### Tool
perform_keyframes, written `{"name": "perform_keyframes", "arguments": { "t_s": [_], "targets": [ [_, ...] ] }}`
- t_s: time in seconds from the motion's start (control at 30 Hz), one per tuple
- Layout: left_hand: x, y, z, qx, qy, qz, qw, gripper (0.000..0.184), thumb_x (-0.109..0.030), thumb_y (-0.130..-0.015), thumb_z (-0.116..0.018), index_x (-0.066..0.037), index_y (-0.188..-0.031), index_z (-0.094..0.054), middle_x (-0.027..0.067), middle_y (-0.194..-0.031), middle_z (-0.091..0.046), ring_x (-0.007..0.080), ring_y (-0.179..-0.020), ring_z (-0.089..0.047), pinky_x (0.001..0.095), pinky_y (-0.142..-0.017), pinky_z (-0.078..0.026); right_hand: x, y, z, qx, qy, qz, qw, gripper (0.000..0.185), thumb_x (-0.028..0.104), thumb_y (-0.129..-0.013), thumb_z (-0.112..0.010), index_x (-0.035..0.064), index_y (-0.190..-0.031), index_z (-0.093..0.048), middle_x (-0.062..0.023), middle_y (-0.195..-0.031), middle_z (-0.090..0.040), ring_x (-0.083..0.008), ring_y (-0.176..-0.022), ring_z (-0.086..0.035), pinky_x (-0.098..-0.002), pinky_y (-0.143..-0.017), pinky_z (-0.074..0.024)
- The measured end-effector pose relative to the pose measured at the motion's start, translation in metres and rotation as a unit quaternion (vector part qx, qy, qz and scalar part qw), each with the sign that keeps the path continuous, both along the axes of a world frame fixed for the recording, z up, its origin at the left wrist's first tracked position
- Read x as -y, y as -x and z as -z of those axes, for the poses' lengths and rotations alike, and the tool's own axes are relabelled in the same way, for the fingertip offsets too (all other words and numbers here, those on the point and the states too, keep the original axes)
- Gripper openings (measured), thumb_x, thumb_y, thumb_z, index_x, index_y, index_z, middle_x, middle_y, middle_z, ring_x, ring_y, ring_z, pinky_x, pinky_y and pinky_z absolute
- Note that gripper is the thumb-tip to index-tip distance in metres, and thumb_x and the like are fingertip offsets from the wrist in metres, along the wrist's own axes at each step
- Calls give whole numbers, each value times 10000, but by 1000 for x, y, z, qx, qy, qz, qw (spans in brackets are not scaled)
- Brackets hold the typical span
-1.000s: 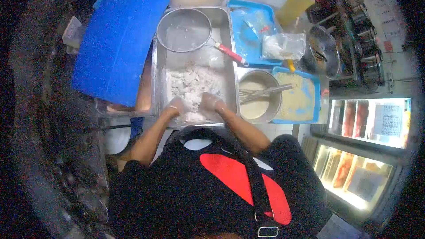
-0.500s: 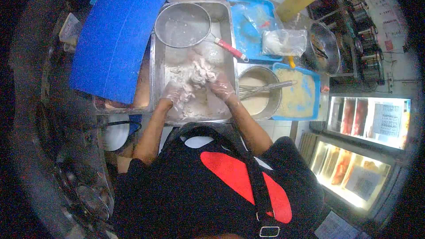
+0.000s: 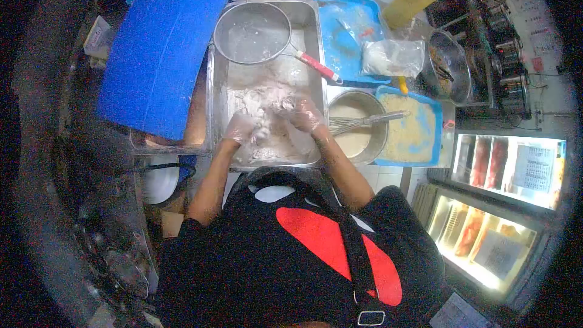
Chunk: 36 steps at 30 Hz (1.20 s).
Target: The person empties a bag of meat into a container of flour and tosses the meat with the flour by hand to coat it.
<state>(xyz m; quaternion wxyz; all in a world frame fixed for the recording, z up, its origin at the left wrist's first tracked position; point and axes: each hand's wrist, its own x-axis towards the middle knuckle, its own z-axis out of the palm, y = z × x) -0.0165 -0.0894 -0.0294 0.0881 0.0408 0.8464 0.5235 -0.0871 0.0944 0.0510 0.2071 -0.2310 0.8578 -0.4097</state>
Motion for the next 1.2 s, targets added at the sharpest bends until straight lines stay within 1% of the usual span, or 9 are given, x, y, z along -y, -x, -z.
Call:
{"name": "perform_keyframes", "arguments": {
  "t_s": [0.23, 0.27, 0.37, 0.57, 0.73, 0.9, 0.97, 1.07, 1.2],
  "targets": [
    [-1, 5, -5, -7, 138, -28, 990, 295, -264, -689, -534, 1, -815, -565, 135, -816, -578, 301, -729, -544, 359, -654, -437, 3, 4, 14, 92, 159, 11, 983, 404, 178, -719, -578, -11, -1058, -466, -111, -979, -536, -153, -881, -501, -268, -786, -390],
    [4, 8, -13, 10, 226, 95, 969, 312, -254, -698, -524, 11, -860, -550, 152, -873, -570, 286, -755, -551, 347, -703, -425, 3, 2, 17, 107, 201, 16, 974, 421, 178, -721, -575, -15, -1073, -451, -115, -991, -531, -158, -897, -495, -270, -801, -382],
    [0, 8, -2, -78, 1, 13, 997, 270, -217, -691, -528, 12, -830, -559, 132, -832, -581, 246, -754, -555, 325, -765, -397, 6, -4, 22, 167, 337, 28, 926, 466, 178, -726, -568, -23, -1116, -408, -137, -1028, -514, -173, -947, -475, -275, -843, -352],
    [-16, 5, -24, -39, -36, -171, 984, 180, -179, -672, -558, -20, -751, -587, 108, -726, -590, 193, -653, -555, 306, -647, -435, 22, -6, 19, -25, 173, 32, 984, 332, 151, -747, -540, -2, -1035, -480, -136, -975, -533, -163, -918, -482, -287, -797, -373],
    [13, 12, 15, 21, 257, -11, 966, 140, -167, -672, -564, -34, -704, -593, 85, -644, -579, 179, -591, -547, 306, -561, -429, -3, 2, 34, 154, 67, 75, 983, 269, 100, -768, -506, 6, -1018, -475, -95, -955, -543, -166, -897, -499, -273, -783, -387],
    [10, 1, 38, 4, 39, -145, 989, 138, -159, -690, -554, -26, -666, -580, 77, -595, -564, 194, -578, -545, 313, -575, -429, -22, 1, 87, 41, 102, 62, 992, 250, 228, -790, -481, 14, -895, -559, -130, -852, -577, -230, -764, -541, -309, -678, -419],
    [11, 11, 62, -3, 88, -50, 995, 152, -172, -691, -561, -24, -662, -576, 92, -611, -564, 201, -589, -545, 316, -589, -431, -20, 3, 86, 26, -9, 19, 999, 272, 248, -807, -448, 27, -927, -551, -133, -892, -569, -241, -799, -535, -310, -699, -416],
    [-10, 7, -37, -7, 81, -134, 988, 137, -168, -694, -546, -37, -710, -582, 92, -649, -574, 192, -590, -544, 316, -595, -432, -2, -4, 66, -68, 39, 9, 997, 305, 280, -826, -402, 42, -955, -542, -133, -929, -559, -253, -844, -525, -315, -722, -410],
    [-9, 10, -1, -60, 171, -43, 983, 178, -189, -701, -539, -22, -755, -570, 99, -660, -571, 199, -599, -547, 302, -600, -437, 15, -12, 22, 4, 50, 6, 999, 299, 255, -819, -419, 14, -946, -542, -122, -906, -567, -229, -852, -526, -313, -727, -411]
  ]
}}
